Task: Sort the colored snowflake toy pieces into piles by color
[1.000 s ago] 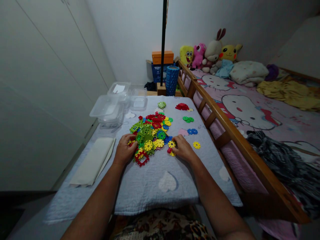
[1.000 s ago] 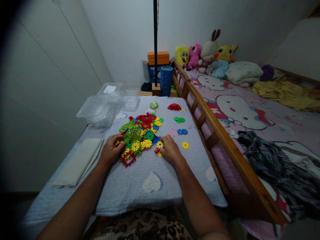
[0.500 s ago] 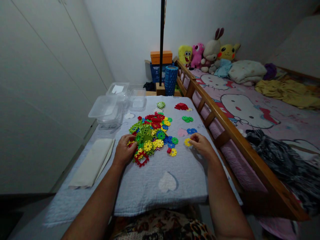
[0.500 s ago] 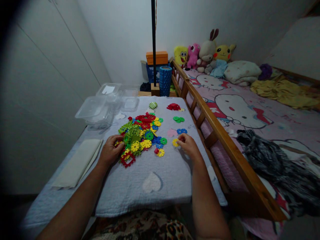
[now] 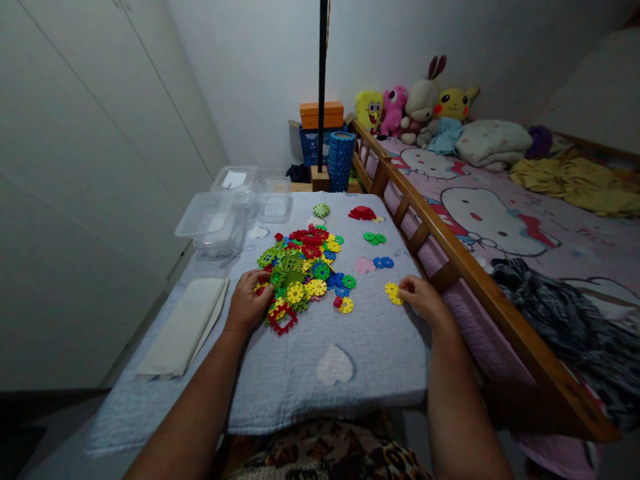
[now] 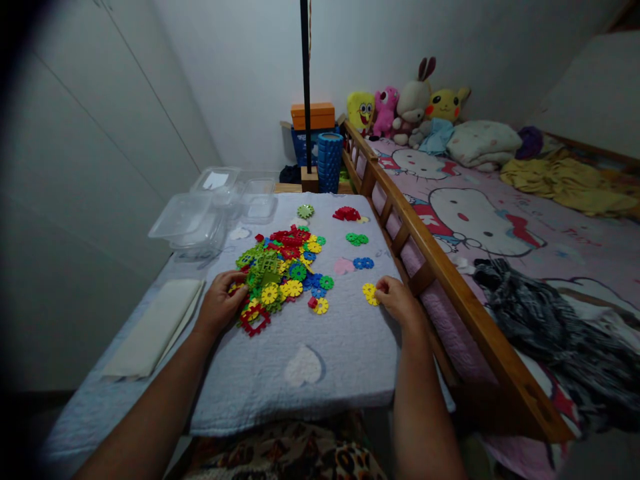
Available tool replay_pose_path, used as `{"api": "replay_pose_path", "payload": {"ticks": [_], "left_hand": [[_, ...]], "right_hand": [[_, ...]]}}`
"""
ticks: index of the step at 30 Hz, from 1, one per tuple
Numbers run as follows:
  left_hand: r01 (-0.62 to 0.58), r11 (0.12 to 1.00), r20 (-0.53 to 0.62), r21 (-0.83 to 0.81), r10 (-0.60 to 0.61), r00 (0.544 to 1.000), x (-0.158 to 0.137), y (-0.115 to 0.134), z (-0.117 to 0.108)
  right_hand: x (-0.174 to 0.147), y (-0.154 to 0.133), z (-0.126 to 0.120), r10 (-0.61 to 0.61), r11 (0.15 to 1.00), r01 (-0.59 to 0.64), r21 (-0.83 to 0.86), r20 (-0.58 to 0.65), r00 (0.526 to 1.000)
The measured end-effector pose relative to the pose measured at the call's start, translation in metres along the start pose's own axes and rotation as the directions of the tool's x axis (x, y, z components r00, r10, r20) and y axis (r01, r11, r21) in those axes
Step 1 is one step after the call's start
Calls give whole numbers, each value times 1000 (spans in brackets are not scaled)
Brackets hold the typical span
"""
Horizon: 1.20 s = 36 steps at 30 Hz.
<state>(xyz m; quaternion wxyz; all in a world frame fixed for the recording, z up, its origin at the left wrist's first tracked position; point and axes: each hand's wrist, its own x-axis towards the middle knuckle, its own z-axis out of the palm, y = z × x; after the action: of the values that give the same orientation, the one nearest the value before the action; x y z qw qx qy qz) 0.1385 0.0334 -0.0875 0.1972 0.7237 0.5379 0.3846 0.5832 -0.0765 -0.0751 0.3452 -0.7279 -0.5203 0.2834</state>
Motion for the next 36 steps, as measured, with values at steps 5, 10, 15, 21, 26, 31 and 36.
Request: {"api": "replay_pose_path", "payload": {"ticks": [5,10,15,21,26,31,36], "left_hand": [[0,1000,8,4,0,1000,0,1,0],[-8,1000,10,5,8,1000,1,1,-1],[-13,1000,12,8,13,1000,1,0,-1],[7,1000,12,8,-7,1000,0,1,-1],[6,1000,11,-7,-6,1000,0,1,-1],[6,1000,9,-20,-6,1000,0,1,-1],[12,1000,8,-27,-12,1000,0,2,-1]], "right_hand": [[2,-16,3,-95,986,73,-147,-149,984],[2,-61,35,-254,949,260,-180,52,966],[3,-83,80,-403,853,418,-313,115,908],[5,-83,104,-356,816,354,-457,85,930],[11,-81,99,-342,852,339,-400,65,937],[29,-82,79,-277,938,301,-170,155,948],[70,-76,50,-171,981,168,93,27,985]]}}
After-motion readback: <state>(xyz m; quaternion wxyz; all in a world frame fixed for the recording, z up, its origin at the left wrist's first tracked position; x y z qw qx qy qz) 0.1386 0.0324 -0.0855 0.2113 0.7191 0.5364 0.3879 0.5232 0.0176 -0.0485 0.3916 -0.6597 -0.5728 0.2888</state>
